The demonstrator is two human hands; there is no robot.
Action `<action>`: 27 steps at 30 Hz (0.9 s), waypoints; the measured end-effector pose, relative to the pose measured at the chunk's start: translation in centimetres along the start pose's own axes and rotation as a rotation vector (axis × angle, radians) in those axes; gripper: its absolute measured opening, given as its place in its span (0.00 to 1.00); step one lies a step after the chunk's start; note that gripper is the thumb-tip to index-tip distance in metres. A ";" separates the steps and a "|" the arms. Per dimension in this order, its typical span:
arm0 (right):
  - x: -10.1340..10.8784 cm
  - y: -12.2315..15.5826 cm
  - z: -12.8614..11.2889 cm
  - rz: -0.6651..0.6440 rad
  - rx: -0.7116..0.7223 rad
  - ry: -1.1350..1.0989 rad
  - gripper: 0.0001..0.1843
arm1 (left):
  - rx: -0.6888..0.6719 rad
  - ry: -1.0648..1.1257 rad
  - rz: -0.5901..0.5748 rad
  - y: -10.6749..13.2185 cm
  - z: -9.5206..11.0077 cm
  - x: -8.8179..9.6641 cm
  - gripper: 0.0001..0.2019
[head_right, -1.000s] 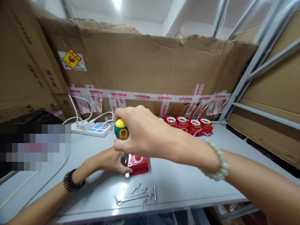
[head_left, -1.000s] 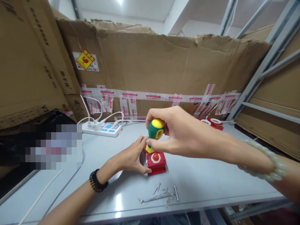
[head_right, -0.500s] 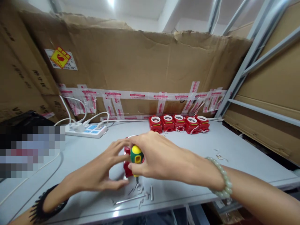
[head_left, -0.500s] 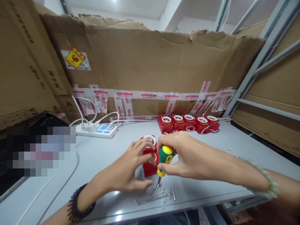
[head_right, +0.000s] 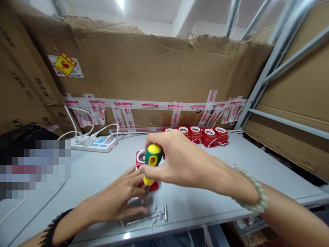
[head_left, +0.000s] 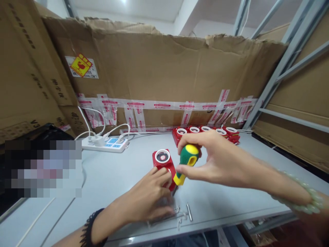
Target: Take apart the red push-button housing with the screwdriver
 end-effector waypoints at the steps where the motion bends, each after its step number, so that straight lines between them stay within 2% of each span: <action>1: 0.6 0.0 0.1 0.049 -0.004 -0.004 0.05 | 0.015 0.015 0.029 0.1 -0.3 0.6 0.08; 4: 2.1 -0.1 0.8 0.209 -0.035 -0.019 0.08 | 0.123 0.035 0.201 0.5 -2.2 2.2 0.10; 6: 2.6 -0.2 1.7 0.335 -0.052 -0.006 0.10 | 0.205 0.058 0.296 0.7 -3.9 2.4 0.21; 9: 2.6 -0.4 3.5 0.514 -0.062 0.005 0.14 | 0.284 0.128 0.300 0.6 -5.8 1.2 0.39; 11: 1.9 -0.7 5.0 0.566 -0.088 -0.044 0.14 | 0.308 0.180 0.271 0.4 -6.5 0.3 0.42; 16: -0.9 -1.5 7.5 0.461 -0.105 -0.268 0.08 | 0.324 0.327 0.319 -0.1 -6.5 -0.1 0.34; 21: -2.3 -1.9 8.7 0.431 -0.107 -0.217 0.08 | 0.343 0.365 0.477 0.1 -6.5 1.5 0.30; 25: -4.3 -2.5 8.9 0.218 -0.093 -0.110 0.10 | 0.371 0.427 0.656 1.2 -8.2 3.1 0.28; 27: -5.5 -2.8 8.7 0.121 -0.098 -0.075 0.13 | 0.408 0.465 0.696 2.0 -9.6 3.7 0.27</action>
Point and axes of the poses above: each hand's wrist, its own y-axis away from the middle knuckle, its own x-axis out of the back of the hand, z = x × y, the point moved 4 cm from there along -y, towards the middle knuckle, and after that the axes turned 2 degrees about -y, right-handed, at the moved point
